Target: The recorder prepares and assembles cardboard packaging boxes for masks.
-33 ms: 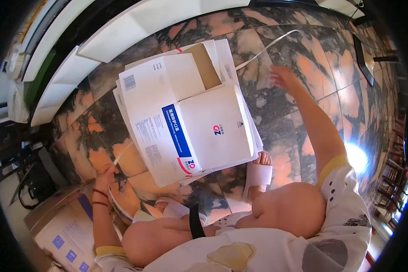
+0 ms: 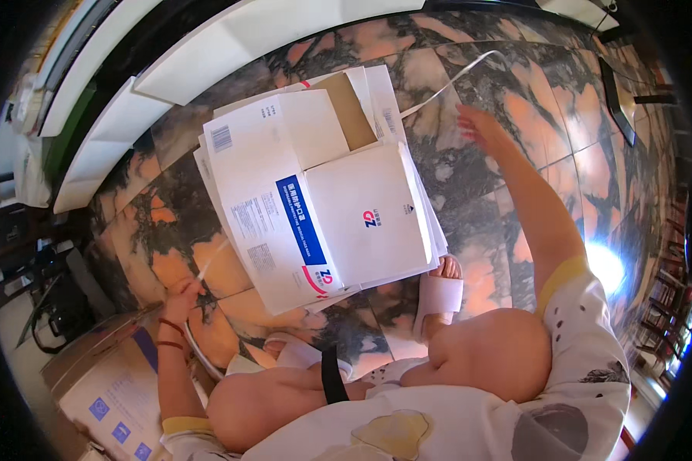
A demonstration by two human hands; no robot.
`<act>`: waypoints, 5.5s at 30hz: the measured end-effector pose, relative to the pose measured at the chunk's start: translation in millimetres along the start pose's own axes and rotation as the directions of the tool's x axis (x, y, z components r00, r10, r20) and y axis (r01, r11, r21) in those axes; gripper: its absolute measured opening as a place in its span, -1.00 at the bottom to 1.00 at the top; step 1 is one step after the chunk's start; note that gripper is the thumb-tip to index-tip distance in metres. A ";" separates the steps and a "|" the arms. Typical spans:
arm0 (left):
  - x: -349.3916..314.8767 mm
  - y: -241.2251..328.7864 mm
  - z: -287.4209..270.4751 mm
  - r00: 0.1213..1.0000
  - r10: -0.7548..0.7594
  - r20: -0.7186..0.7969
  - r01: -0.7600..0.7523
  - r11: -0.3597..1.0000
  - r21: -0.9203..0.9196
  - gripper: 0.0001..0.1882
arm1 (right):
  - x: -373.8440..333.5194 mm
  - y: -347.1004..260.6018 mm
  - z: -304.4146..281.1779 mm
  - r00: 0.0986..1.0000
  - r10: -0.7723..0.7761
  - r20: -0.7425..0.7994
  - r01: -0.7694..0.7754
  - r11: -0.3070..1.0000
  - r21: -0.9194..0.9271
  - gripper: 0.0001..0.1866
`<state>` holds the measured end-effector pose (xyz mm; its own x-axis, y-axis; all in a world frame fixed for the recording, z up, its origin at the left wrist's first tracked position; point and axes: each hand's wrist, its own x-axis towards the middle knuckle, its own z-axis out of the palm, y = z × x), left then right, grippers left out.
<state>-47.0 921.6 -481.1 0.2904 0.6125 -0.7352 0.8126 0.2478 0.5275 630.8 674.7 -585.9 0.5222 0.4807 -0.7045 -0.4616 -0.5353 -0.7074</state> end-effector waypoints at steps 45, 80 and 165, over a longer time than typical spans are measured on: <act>136.5 101.7 103.9 0.925 0.092 -0.370 -0.113 0.993 -0.036 -0.44 | -53.9 51.1 153.6 0.859 -0.508 -0.066 0.372 0.707 -0.601 -0.47; 128.3 49.0 126.6 0.922 0.018 -0.386 -0.126 0.958 -0.256 -0.67 | -65.5 46.9 144.4 0.803 -0.531 0.270 0.576 0.576 -0.580 -0.31; -55.9 108.6 26.3 0.903 -0.278 0.327 -0.248 0.284 0.926 -0.68 | -89.0 -80.5 149.5 0.730 -0.534 0.426 0.670 0.681 -0.295 -0.69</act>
<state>38.3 894.5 -393.9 0.2017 0.2388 -0.9499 0.6269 -0.7766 -0.0621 514.2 778.8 -474.9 0.3223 0.9329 -0.1609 0.2470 -0.2470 -0.9370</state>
